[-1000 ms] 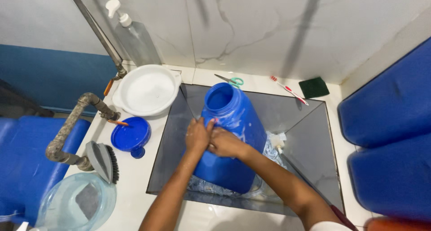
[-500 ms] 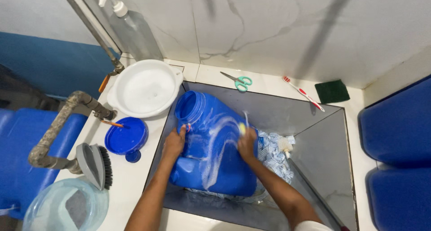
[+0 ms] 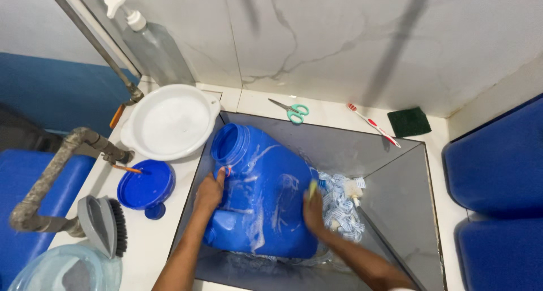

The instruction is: The person cleans a blue plastic jerrycan by rinsing it with tap water, scrubbing the interior with a toothbrush and a long-handled brush, and wiping the exterior with a sponge. The person also uses scissors to cut a plastic seal from the container's neck.

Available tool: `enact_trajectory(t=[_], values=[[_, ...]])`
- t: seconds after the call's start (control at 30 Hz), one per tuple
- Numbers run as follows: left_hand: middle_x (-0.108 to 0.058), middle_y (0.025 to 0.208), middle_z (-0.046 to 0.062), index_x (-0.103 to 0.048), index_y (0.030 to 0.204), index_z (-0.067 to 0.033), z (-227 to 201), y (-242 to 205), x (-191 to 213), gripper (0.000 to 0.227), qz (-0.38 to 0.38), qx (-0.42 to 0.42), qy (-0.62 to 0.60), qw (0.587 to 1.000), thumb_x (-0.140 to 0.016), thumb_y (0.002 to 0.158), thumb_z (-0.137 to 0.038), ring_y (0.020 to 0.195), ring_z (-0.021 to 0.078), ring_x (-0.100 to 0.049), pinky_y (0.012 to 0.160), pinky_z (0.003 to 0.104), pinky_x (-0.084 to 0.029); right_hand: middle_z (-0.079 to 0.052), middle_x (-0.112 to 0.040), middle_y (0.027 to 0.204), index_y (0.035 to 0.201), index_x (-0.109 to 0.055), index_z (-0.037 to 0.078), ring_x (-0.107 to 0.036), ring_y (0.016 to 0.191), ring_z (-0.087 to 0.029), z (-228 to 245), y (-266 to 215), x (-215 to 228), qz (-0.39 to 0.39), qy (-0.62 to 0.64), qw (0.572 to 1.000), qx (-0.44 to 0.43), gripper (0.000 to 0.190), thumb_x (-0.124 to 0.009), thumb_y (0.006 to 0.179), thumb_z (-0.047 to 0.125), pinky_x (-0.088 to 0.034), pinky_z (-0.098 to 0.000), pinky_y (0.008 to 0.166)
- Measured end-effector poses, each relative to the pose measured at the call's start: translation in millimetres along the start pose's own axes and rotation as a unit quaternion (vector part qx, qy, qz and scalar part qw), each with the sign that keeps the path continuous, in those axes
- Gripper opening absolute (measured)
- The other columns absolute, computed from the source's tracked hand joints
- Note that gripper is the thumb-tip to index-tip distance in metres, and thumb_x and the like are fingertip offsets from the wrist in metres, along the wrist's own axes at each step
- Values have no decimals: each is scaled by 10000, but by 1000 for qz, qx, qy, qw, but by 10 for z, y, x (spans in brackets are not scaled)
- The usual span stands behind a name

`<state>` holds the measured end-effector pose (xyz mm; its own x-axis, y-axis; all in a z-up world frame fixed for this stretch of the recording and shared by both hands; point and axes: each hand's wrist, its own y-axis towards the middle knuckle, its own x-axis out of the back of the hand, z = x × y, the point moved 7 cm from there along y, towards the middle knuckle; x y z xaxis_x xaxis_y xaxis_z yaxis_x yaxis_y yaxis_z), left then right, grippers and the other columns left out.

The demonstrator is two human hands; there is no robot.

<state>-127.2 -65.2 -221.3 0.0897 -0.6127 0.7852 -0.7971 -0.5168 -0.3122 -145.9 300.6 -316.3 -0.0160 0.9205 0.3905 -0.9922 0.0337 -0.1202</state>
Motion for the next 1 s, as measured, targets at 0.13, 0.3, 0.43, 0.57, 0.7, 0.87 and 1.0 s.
enact_trajectory(t=[0.13,0.3,0.43,0.57,0.7,0.87,1.0], values=[[-653,1216,352,-639,1269,1,40,-62,-90,756,15,8,-3,1000,-407,981,-659,1197,525,-599,1041,587,-451,-345,-345,1377,1414,-348,-121,-298,1302,-441,445,-1435,-607,158,-99,932,312,499,-479,1019,155,-300,-546,1060],[-653,1216,345,-639,1275,-16,68,-29,-32,754,5,5,-2,1000,-397,975,-663,1193,522,-604,1042,582,-452,-344,-325,1587,1537,-317,-112,-318,1495,-460,1129,518,-917,-53,-135,917,371,561,-465,1064,152,-269,-467,1260],[-655,1217,344,-643,1270,-8,89,-71,-46,764,5,11,2,1000,-395,979,-669,1198,518,-604,1049,576,-452,-216,-634,1088,1163,-599,-8,-615,983,-343,484,826,-129,-118,-192,956,188,304,-443,1086,242,-518,-477,879],[-646,1185,368,-643,1251,11,-95,-182,52,745,1,-13,-13,1000,-397,997,-644,1175,537,-599,1030,580,-454,-271,-599,1242,1344,-477,-45,-618,1111,-394,188,-830,-213,77,-31,995,62,487,-368,1068,341,-515,-488,981],[-681,1064,371,-682,1139,4,-513,-690,121,665,0,-100,-45,994,-397,1019,-585,1091,556,-629,967,593,-493,-307,-394,1477,1491,-356,-48,-383,1365,-449,1332,-875,-385,-20,-198,898,393,514,-409,1070,242,-319,-503,1152],[-699,943,319,-669,1075,-58,-1055,-1403,216,544,43,-226,-1,973,-350,1036,-496,972,544,-635,878,619,-487,-228,-595,1352,1409,-535,-43,-567,1245,-324,1149,1011,666,-79,50,979,180,476,-431,1061,265,-412,-411,1126],[-717,889,274,-665,1059,-92,-1348,-1649,322,471,70,-354,65,930,-373,1029,-459,894,504,-658,805,611,-503,-174,-747,1168,1259,-702,-10,-673,1079,-266,174,923,1143,98,115,985,-84,487,-432,1038,330,-496,-397,996]])
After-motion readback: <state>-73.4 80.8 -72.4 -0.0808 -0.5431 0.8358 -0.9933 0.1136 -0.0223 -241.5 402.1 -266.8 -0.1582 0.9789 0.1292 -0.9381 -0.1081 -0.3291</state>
